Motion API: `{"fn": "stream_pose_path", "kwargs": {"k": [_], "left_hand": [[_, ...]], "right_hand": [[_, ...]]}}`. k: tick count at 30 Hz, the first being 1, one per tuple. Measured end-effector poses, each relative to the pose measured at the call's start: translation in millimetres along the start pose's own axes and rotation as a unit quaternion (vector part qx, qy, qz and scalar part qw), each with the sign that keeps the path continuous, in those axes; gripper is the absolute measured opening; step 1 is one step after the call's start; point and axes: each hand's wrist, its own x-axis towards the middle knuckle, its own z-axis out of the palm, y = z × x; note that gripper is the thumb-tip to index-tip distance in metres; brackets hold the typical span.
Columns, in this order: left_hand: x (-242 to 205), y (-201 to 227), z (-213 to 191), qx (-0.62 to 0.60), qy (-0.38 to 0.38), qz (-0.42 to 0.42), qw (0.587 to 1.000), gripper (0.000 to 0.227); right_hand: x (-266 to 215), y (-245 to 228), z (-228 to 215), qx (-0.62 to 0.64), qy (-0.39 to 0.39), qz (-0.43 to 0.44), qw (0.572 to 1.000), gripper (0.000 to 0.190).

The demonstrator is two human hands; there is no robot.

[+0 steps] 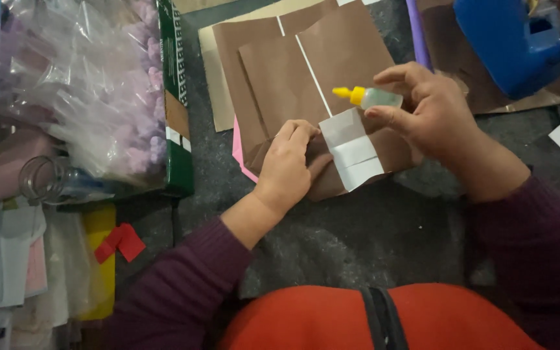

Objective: Assembling, folding, and gluing paper bags at a workstation.

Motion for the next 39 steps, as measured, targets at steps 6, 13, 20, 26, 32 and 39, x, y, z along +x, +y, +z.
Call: {"fn": "stream_pose_path", "kwargs": {"k": [6,13,20,26,32,39], "left_hand": [[-1,2,-5,-0.004,-0.003,0.016,1.000,0.040],[-3,-4,-3,-0.013,0.004,0.014,1.000,0.037],[-3,-3,-4,-0.019,0.000,0.003,1.000,0.038],[-3,-4,-3,-0.008,0.001,0.008,1.000,0.038],[-3,-1,-6,-0.027,-0.005,-0.002,1.000,0.037],[-5,-3,-1,-0.038,0.004,-0.025,0.999,0.048]], "right_hand": [[-5,-12,15,0.079,-0.032,-0.050,0.995,0.036],[-1,-22,26,0.072,-0.066,-0.029,0.995,0.031],[4,-29,36,-0.023,-0.022,-0.114,0.993,0.028],[6,-23,37,-0.024,-0.032,-0.111,0.993,0.028],[6,-31,35,-0.014,-0.029,-0.060,0.998,0.034],[6,-28,36,-0.022,-0.032,-0.078,0.996,0.034]]}}
